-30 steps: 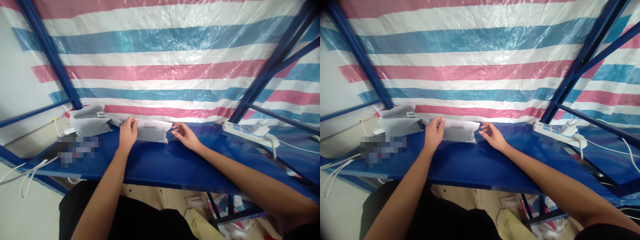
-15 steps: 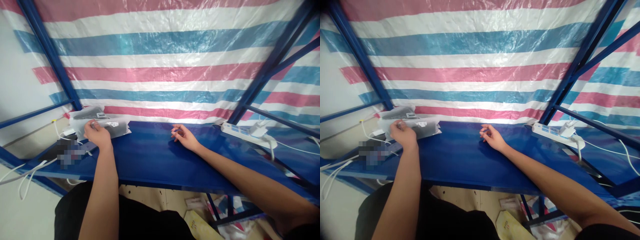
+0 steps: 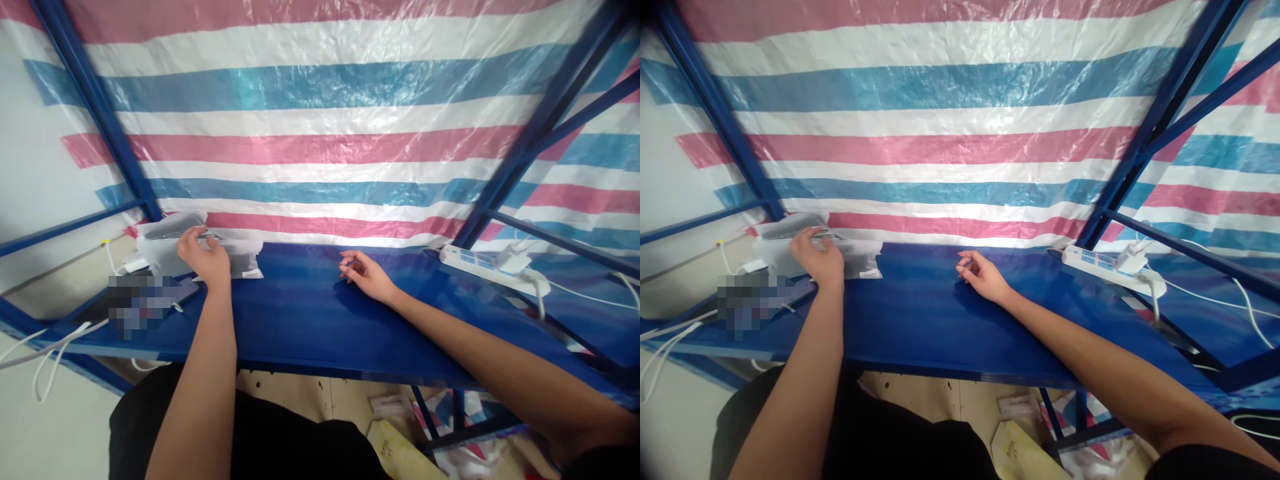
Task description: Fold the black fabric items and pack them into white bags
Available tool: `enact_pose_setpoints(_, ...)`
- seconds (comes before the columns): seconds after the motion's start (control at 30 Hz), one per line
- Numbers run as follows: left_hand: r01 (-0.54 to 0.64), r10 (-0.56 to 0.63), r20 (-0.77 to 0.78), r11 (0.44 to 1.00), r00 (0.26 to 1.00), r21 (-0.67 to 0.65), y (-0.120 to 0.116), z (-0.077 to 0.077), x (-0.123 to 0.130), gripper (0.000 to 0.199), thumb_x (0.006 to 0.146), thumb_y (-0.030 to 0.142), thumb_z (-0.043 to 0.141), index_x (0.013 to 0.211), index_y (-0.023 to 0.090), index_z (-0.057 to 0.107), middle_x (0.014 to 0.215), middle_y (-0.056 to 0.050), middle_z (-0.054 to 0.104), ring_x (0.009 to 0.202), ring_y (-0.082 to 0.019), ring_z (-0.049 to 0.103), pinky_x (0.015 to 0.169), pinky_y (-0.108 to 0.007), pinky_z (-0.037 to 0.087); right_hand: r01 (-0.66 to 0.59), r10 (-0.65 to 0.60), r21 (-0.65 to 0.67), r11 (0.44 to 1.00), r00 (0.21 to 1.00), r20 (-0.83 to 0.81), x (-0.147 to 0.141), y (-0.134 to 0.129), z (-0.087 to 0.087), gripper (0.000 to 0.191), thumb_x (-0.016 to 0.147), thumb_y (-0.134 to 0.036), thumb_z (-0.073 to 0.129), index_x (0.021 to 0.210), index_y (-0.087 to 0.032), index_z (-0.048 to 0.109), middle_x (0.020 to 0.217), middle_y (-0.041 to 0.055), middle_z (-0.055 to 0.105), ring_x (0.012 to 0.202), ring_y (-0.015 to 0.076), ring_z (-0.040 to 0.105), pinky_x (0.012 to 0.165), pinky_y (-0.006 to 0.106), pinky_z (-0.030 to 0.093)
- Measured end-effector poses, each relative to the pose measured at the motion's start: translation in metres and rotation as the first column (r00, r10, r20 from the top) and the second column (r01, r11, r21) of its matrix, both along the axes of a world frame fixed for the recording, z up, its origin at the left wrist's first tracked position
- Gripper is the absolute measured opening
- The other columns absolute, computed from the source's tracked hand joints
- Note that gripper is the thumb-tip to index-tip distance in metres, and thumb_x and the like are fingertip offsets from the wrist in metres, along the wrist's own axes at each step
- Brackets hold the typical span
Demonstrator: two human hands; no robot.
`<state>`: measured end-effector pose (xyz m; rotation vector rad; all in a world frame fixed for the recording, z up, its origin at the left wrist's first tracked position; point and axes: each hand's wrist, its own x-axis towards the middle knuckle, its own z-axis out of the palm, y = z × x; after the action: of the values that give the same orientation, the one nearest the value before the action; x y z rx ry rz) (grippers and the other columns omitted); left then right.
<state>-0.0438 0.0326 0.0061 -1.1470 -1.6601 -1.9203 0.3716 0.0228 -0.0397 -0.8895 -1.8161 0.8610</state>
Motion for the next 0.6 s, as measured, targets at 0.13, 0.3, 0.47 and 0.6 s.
enact_pose_setpoints(0.13,0.095,-0.08,-0.181,0.992,0.98,0.077,-0.01,0.004,0.024,0.019,0.1,0.015,0.059,0.117,0.019,0.066,0.133,-0.016,0.065,0.138,-0.033,0.056,0.127,-0.056,0.036,0.008,-0.008,0.01,1.0,1.0,0.011,-0.001,-0.001,0.001,0.045,0.098,-0.053,0.072,0.134,-0.028,0.061,0.113,0.0066,0.07,0.086,0.0215,0.077,0.071,0.037,0.065)
enact_pose_setpoints(0.3,0.41,-0.427,-0.408,0.902,0.807,-0.131,-0.024,0.0,0.071,0.016,0.11,0.03,0.053,0.11,0.023,0.068,0.111,-0.009,0.073,0.112,-0.028,0.066,0.106,-0.045,0.053,0.014,-0.017,0.044,0.999,0.997,0.081,0.0,0.0,0.0,0.043,0.099,-0.053,0.071,0.133,-0.027,0.064,0.111,0.0072,0.073,0.087,0.0222,0.077,0.073,0.038,0.066)
enact_pose_setpoints(0.47,0.567,-0.73,-0.431,0.683,0.529,-0.46,-0.031,-0.01,0.106,0.019,0.111,0.028,0.052,0.109,0.025,0.07,0.099,-0.004,0.076,0.098,-0.024,0.068,0.091,-0.037,0.054,0.063,-0.073,0.088,0.994,0.99,0.117,0.002,-0.003,-0.001,0.042,0.1,-0.054,0.069,0.132,-0.027,0.067,0.106,0.0078,0.075,0.085,0.0236,0.077,0.074,0.039,0.066)
enact_pose_setpoints(0.6,0.535,-0.777,-0.379,0.623,0.502,-0.571,-0.028,-0.016,0.112,0.017,0.107,0.026,0.055,0.106,0.025,0.072,0.091,-0.004,0.074,0.092,-0.024,0.068,0.083,-0.036,0.053,0.119,-0.156,0.218,0.969,0.974,0.164,-0.014,0.005,0.018,0.036,0.102,-0.053,0.067,0.122,-0.024,0.072,0.102,0.0087,0.078,0.09,0.0252,0.076,0.079,0.04,0.063)
